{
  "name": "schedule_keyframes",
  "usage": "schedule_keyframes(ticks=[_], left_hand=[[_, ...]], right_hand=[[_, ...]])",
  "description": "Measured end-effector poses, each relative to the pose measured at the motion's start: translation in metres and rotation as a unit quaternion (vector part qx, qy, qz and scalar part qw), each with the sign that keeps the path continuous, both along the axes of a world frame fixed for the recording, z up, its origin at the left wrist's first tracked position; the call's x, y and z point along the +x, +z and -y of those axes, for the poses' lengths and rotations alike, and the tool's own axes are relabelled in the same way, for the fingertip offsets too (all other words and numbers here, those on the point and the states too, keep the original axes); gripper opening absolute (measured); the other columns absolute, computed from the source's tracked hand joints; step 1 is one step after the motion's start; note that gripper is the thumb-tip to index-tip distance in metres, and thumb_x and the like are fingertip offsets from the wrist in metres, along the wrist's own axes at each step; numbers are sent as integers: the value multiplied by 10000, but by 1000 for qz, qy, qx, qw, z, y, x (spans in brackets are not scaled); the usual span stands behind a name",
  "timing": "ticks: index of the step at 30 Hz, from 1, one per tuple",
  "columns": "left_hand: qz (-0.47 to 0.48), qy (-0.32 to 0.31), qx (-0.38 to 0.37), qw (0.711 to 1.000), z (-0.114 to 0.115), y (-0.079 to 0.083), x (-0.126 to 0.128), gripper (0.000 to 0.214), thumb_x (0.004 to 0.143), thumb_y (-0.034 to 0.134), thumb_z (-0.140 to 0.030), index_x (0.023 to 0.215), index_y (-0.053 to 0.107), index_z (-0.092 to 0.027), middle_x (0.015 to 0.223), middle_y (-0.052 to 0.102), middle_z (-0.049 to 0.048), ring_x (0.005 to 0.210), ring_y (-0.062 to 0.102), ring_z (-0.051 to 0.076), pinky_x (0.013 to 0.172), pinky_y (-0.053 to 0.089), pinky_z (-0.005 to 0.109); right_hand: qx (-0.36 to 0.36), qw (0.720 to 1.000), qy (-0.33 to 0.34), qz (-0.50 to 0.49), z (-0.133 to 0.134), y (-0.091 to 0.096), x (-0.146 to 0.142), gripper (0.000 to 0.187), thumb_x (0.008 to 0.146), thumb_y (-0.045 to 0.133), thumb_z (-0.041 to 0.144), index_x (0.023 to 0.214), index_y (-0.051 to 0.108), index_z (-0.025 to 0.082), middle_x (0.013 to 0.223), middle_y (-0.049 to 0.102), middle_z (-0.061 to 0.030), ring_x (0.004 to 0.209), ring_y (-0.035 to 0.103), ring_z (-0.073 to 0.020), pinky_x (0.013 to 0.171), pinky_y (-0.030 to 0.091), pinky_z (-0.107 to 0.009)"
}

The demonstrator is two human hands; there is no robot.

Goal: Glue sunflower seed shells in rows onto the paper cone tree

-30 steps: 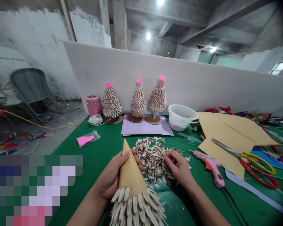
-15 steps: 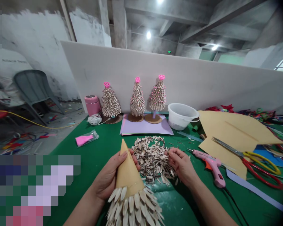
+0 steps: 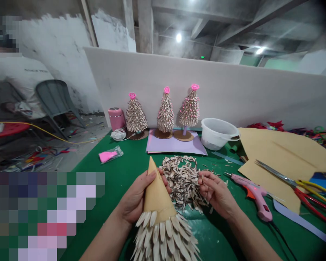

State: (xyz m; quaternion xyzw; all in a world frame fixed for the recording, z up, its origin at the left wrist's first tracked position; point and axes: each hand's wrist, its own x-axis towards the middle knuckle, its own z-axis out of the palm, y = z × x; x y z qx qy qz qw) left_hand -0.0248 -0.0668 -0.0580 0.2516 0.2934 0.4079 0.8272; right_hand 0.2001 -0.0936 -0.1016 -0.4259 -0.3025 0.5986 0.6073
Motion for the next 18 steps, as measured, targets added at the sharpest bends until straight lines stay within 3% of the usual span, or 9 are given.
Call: schedule_keyframes(ticks=[5, 8, 11, 12, 14, 16, 18], left_hand=[[14, -9, 12, 1000, 0, -1, 0, 119, 777, 542, -240, 851, 518, -149, 725, 608, 45, 671, 616, 185, 665, 482, 319], [11, -8, 14, 1000, 1, 1, 1, 118, 780, 536, -241, 845, 523, -143, 720, 608, 48, 669, 617, 185, 674, 486, 328], [-4, 9, 18, 1000, 1, 4, 0, 123, 777, 542, -237, 855, 516, -146, 718, 611, 49, 667, 617, 180, 670, 490, 324], [-9, 14, 22, 1000, 1, 5, 0, 127, 772, 550, -237, 852, 510, -147, 715, 612, 48, 662, 617, 178, 660, 490, 315], [-19, 22, 36, 999, 2, 8, 0, 144, 761, 568, -239, 850, 495, -152, 710, 614, 46, 655, 617, 175, 641, 487, 302], [-25, 24, 52, 998, 3, 10, 0, 165, 757, 577, -243, 857, 480, -156, 716, 617, 46, 657, 616, 175, 643, 484, 305], [-31, 24, 67, 997, 4, 11, -1, 171, 766, 571, -250, 864, 465, -159, 724, 620, 46, 665, 614, 174, 652, 481, 313]], right_hand=[[49, 995, -24, 85, 4, 2, -2, 150, 664, 717, 314, 761, 672, 208, 922, 662, -37, 718, 612, -121, 621, 487, -223], [118, 979, -55, 157, 13, 11, -9, 79, 675, 710, 256, 753, 696, 250, 867, 655, 0, 783, 582, -115, 663, 472, -192], [194, 953, -45, 230, 27, 31, -24, 143, 669, 698, 131, 755, 710, 245, 799, 652, -6, 802, 576, -131, 689, 467, -199], [234, 935, -29, 263, 32, 38, -30, 192, 669, 681, 82, 761, 709, 248, 791, 650, -3, 794, 581, -131, 688, 470, -203], [371, 845, 32, 384, 40, 50, -41, 329, 704, 605, 12, 916, 668, 256, 853, 638, -11, 791, 590, -128, 668, 486, -220], [446, 767, 54, 458, 45, 56, -50, 369, 712, 580, -4, 990, 628, 235, 857, 626, -24, 774, 591, -128, 648, 495, -231], [467, 730, 38, 498, 46, 58, -54, 353, 706, 602, 20, 991, 620, 226, 796, 616, -18, 712, 585, -123, 605, 490, -231]])
